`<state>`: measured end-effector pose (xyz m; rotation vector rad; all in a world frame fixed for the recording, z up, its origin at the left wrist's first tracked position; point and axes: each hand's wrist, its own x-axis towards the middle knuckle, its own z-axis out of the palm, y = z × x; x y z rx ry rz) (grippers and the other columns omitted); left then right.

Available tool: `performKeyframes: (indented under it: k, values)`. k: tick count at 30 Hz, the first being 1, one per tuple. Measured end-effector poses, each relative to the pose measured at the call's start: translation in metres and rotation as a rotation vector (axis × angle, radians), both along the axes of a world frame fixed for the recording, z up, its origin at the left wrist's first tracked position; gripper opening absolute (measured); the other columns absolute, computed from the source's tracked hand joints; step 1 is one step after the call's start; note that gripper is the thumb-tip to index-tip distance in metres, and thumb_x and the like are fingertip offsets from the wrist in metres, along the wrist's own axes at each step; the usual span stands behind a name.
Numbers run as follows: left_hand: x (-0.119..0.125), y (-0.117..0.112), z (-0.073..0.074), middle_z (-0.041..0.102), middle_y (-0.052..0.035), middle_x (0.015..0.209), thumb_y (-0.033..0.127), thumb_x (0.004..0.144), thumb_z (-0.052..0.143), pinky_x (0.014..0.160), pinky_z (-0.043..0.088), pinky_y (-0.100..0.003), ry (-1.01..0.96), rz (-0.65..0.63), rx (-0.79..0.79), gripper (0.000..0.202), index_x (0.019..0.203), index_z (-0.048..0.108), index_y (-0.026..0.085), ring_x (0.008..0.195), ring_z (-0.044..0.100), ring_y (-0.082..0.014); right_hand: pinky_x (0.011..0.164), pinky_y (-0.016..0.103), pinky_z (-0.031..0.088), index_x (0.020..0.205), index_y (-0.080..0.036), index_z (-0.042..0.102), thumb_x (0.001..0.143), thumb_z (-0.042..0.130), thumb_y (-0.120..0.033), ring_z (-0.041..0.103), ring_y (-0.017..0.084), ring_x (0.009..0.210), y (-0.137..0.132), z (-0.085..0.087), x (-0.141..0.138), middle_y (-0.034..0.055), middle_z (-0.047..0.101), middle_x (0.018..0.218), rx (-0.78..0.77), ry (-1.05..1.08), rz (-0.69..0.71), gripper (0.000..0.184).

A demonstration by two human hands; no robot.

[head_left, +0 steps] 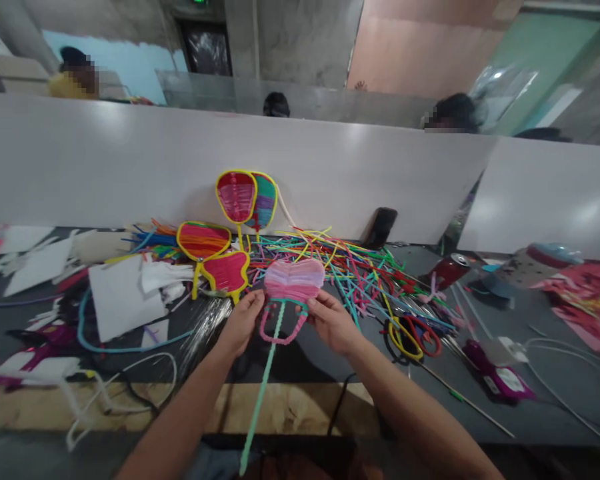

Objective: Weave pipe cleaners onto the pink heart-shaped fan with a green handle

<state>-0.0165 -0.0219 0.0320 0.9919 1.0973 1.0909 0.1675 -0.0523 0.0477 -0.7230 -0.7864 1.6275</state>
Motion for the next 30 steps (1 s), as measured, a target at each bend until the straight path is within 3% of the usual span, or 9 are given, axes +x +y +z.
performKeyframes:
  k: [3,7,9,13,16,19,21,25,30]
  values:
    - [0.002,-0.013,0.001,0.054,-0.0121,0.124,0.046,0.073,0.062,0.092,0.042,-0.035,0.142,0.086,0.162,0.05,0.114,0.05,0.019,0.111,0.054,-0.0228,0.062,0.019,0.044,0.078,-0.021,0.063,0.067,0.075,-0.033,0.055,0.008,0.064,-0.003,0.001,-0.008,-0.0047,0.061,0.074,0.031,-0.056,-0.103,0.02]
    - [0.002,-0.035,0.006,0.046,-0.013,0.135,0.035,0.069,0.069,0.1,0.038,-0.039,0.237,-0.189,0.302,0.066,0.129,0.043,0.021,0.123,0.044,-0.0269,0.057,0.019,0.041,0.075,-0.019,0.06,0.071,0.071,-0.036,0.048,0.006,0.057,-0.005,0.003,-0.019,-0.0056,0.055,0.066,0.114,-0.251,-0.132,0.021]
    - [0.001,-0.042,0.006,0.048,-0.0127,0.134,0.031,0.069,0.069,0.103,0.035,-0.042,0.284,-0.237,0.332,0.067,0.13,0.044,0.02,0.122,0.045,-0.0277,0.058,0.02,0.042,0.08,-0.019,0.061,0.074,0.067,-0.041,0.051,0.008,0.058,-0.006,0.004,-0.024,-0.004,0.057,0.069,0.138,-0.329,-0.08,0.023]
    - [0.0,-0.046,0.002,0.056,-0.0101,0.126,0.027,0.076,0.059,0.101,0.037,-0.041,0.165,-0.116,0.223,0.048,0.122,0.05,0.018,0.117,0.05,-0.0255,0.06,0.024,0.046,0.1,-0.02,0.06,0.079,0.058,-0.042,0.056,0.011,0.064,-0.01,0.006,-0.027,0.0018,0.064,0.086,0.243,-0.494,0.049,0.03]
    - [-0.002,-0.045,-0.003,0.062,-0.0088,0.115,0.028,0.076,0.058,0.089,0.047,-0.038,-0.056,-0.118,0.097,0.049,0.123,0.047,0.018,0.102,0.06,-0.0223,0.064,0.027,0.048,0.101,-0.021,0.06,0.081,0.056,-0.04,0.058,0.012,0.068,-0.016,0.006,-0.016,0.0034,0.063,0.093,0.348,-0.615,0.016,0.028]
    - [-0.009,-0.043,-0.012,0.064,-0.0075,0.107,0.033,0.074,0.061,0.075,0.052,-0.036,-0.04,-0.108,0.018,0.056,0.125,0.042,0.018,0.087,0.065,-0.0202,0.066,0.028,0.049,0.099,-0.02,0.061,0.083,0.052,-0.038,0.059,0.013,0.071,-0.026,0.004,0.01,0.0044,0.064,0.091,0.344,-0.751,-0.031,0.026]
    - [-0.016,-0.039,-0.02,0.066,-0.0066,0.1,0.037,0.074,0.06,0.073,0.052,-0.034,0.143,-0.099,0.062,0.049,0.117,0.049,0.017,0.083,0.065,-0.0201,0.065,0.027,0.049,0.097,-0.019,0.061,0.083,0.051,-0.038,0.06,0.015,0.07,-0.033,0.002,0.035,0.0042,0.065,0.083,0.318,-0.88,-0.078,0.026]
    - [-0.029,-0.031,-0.029,0.068,-0.0032,0.079,0.038,0.075,0.057,0.069,0.051,-0.033,0.601,-0.071,0.18,0.041,0.111,0.056,0.018,0.074,0.066,-0.0208,0.064,0.029,0.048,0.097,-0.018,0.062,0.081,0.05,-0.039,0.06,0.017,0.069,-0.045,-0.004,0.099,0.0058,0.066,0.08,0.287,-1.228,-0.308,0.029]
    - [-0.032,-0.026,-0.024,0.067,-0.0045,0.085,0.045,0.077,0.051,0.057,0.051,-0.029,0.652,-0.039,0.131,0.043,0.11,0.054,0.018,0.066,0.067,-0.0194,0.072,0.034,0.047,0.092,-0.017,0.065,0.081,0.043,-0.034,0.062,0.022,0.078,-0.053,-0.012,0.177,0.0107,0.068,0.088,0.179,-1.712,-0.557,0.031]
